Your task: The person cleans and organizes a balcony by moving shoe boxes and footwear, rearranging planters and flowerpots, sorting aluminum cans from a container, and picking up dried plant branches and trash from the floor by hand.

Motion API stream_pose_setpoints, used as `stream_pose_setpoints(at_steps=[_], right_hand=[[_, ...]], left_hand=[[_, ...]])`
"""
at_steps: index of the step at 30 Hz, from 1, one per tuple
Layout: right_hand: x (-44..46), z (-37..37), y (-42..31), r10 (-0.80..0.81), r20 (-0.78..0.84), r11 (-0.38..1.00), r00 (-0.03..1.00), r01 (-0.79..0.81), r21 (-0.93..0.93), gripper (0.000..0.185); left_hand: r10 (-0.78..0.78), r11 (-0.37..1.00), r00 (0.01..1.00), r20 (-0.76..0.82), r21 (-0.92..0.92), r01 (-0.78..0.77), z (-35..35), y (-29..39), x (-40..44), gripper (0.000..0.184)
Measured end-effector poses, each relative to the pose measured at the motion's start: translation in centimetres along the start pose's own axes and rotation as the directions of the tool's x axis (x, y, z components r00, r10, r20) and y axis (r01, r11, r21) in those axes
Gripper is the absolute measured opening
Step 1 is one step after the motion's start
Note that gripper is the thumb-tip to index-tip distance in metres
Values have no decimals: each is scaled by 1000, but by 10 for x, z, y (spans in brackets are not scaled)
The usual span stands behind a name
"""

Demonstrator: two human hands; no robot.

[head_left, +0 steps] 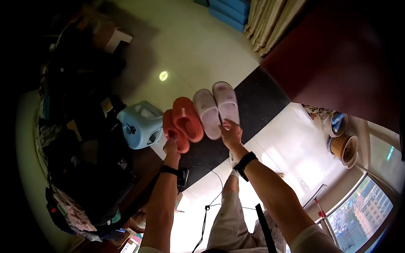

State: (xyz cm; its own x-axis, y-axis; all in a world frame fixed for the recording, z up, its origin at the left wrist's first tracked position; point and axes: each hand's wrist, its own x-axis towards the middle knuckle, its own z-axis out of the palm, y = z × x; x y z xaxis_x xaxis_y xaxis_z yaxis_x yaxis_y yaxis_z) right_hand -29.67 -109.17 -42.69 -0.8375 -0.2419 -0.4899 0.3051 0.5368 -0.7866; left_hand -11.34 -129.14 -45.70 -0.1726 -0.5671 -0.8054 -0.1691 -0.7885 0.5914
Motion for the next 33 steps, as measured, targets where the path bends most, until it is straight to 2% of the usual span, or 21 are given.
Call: stream_pose_setpoints(at_steps=[2,3,5,6,7,8,9,11,13,14,15,16,17,19,20,21,24,26,29,33], right_hand=[[-22,-14,-5,27,48,1000,999,-26,-6,31],[-38,-28,-11,72,50,997,996,-71,-30,26],[-66,-54,10,93,39,996,995,-93,8,24],[-77,-64,33,139,33,990,990,-140,32,21],[-87,-77,54,188,22,980,982,-189,59,18],[-98,-101,63,95,-31,995,995,-96,-39,18],[-109,-123,72,5,-75,990,997,-16,-142,18],[-123,-165,107,198,-60,978,978,-201,-57,17],[-138,-216,125,224,-129,972,966,-231,-42,17],[-146,-243,130,301,-147,954,942,-297,50,18],[-154,-267,144,374,-149,924,915,-354,146,19],[-162,-286,165,356,-161,923,921,-319,216,21],[-169,-307,187,393,-161,914,905,-366,174,21],[-193,-354,187,517,-158,816,841,-429,388,22],[-206,-375,189,517,-177,811,837,-413,415,23],[-221,-397,192,532,-195,821,824,-445,357,23],[-265,-454,213,551,-201,794,810,-434,427,23],[-295,-489,229,613,-149,726,776,-478,494,25],[-343,-527,267,668,-205,658,715,-440,611,23],[-399,-561,317,782,-174,496,599,-429,755,22]], left_hand=[[50,915,931,-361,389,102,23,6,-29,25],[57,949,983,-172,315,0,0,-19,-19,20],[78,921,985,-154,388,-13,34,-26,-69,23],[29,890,998,-64,456,4,38,-34,-83,25],[-148,889,984,-96,422,174,40,-43,-96,3],[-120,863,985,-127,478,167,51,-61,-107,15],[-125,853,988,-89,499,153,62,-71,-124,15],[-207,846,977,49,510,154,90,-83,-160,23],[-234,808,964,128,577,119,117,-100,-188,27],[-241,786,956,168,612,91,133,-109,-203,31],[-247,773,949,194,630,73,149,-115,-219,31],[-250,772,943,218,633,58,167,-122,-234,28],[-247,773,938,242,633,41,186,-129,-249,25],[-232,778,920,316,628,-19,214,-146,-276,22],[-228,786,899,373,616,-56,226,-153,-291,20],[-222,773,893,393,629,-84,240,-162,-306,20],[-278,684,871,404,720,-116,273,-195,-348,17],[-271,656,866,420,739,-154,298,-218,-386,16],[-285,591,851,442,780,-208,322,-253,-438,16],[-402,498,785,472,832,-245,348,-295,-480,20]])
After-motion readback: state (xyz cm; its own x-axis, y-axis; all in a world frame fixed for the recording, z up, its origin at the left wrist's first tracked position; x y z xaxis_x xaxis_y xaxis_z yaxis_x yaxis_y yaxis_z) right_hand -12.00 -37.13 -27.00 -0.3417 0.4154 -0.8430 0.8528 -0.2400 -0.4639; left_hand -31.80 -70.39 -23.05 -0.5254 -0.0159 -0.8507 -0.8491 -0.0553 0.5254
